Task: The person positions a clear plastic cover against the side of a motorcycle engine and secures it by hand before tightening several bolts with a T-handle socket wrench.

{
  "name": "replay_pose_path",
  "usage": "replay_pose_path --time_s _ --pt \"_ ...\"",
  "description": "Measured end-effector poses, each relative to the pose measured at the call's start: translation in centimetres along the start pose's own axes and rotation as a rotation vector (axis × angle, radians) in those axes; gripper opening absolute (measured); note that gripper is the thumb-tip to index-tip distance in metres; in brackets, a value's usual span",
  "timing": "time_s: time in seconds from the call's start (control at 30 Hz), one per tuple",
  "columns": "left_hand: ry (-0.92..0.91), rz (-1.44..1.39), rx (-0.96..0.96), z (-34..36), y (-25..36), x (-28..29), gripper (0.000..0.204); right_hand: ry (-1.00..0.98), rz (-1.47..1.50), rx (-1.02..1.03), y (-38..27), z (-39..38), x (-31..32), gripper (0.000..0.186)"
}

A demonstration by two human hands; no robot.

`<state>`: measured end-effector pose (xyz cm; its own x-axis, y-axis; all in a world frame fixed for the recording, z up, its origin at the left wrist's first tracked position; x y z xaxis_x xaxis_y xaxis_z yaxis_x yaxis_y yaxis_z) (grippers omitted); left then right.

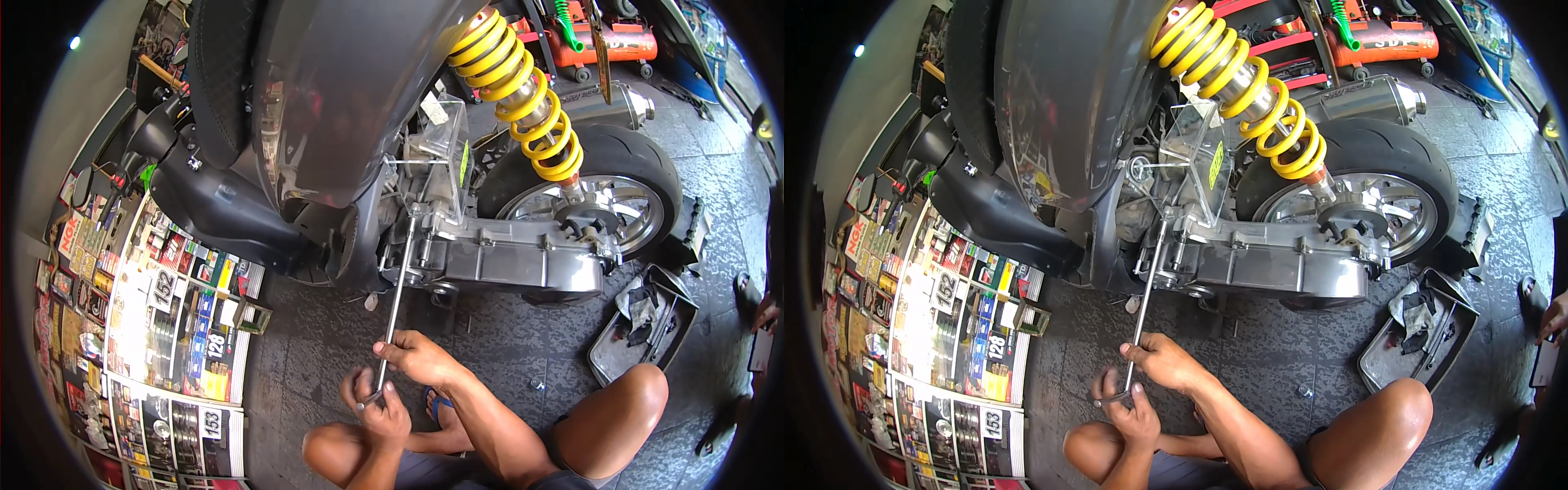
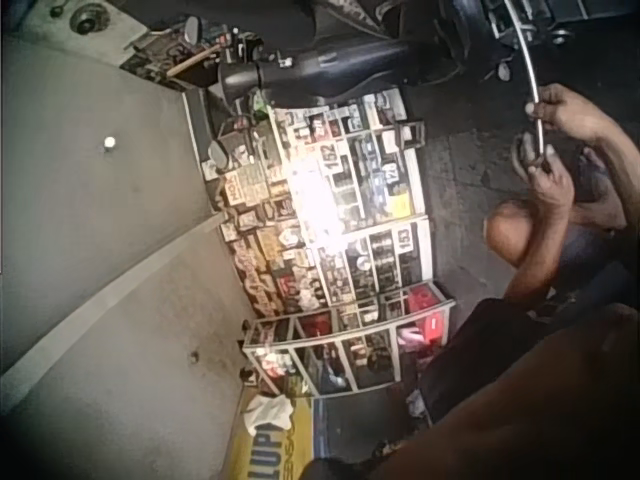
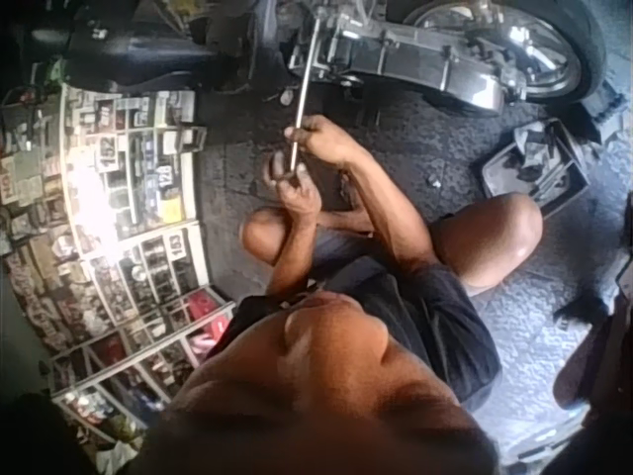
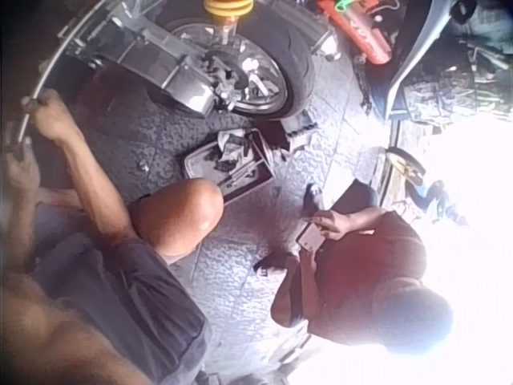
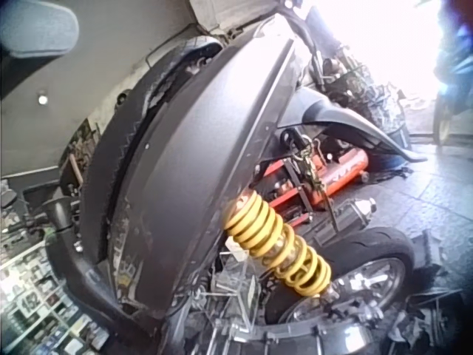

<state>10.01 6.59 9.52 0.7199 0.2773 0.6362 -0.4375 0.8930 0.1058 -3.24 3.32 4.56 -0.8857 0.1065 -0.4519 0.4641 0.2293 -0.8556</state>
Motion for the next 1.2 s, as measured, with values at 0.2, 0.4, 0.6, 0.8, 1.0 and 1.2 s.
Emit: replay_pose_path --time_s 0.2,0.4,0.6,0.8,1.0,1.2 --pt "0.127 -1.618 1.604 -4.2 3.1 -2.4 0.047 0.015 -0.012 -0.026 0.0 -0.2 0.5 0.045" --pt "0.211 -0.729 0.76 -2.1 -2.7 -1.4 0.016 0.024 -0.01 -0.068 -1.4 0.4 -0.4 0.035" --pt "0.006 -0.192 0.334 -1.9 -2.0 0.3 0.035 0.173 0.08 -0.072 0.9 0.8 0.9 0.015" --pt "0.104 -1.693 1.746 -6.3 3.6 -1.5 0.075 0.122 0.152 -0.012 0.7 -0.5 1.1 0.017" --pt "0.334 -1.895 1.552 -11.4 -1.2 -11.8 0.035 0.224 0.141 -0.103 0.8 -1.1 0.1 0.02" --pt "0.123 -0.347 0.236 -0.8 -1.4 -0.4 0.031 0.22 0.092 -0.061 -1.4 -2.1 -0.9 0.033"
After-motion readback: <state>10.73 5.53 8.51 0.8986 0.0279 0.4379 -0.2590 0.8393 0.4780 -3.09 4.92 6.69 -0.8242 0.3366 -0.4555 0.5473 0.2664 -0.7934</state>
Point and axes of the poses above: each hand's wrist, its own z-axis towards the middle knuckle, its own x-axis out of the back of the hand, y = z × x, the point moved 7 cm from there along z, towards the middle knuckle, and after that the axes turned 14 degrees about -x, right-handed, at the moved point
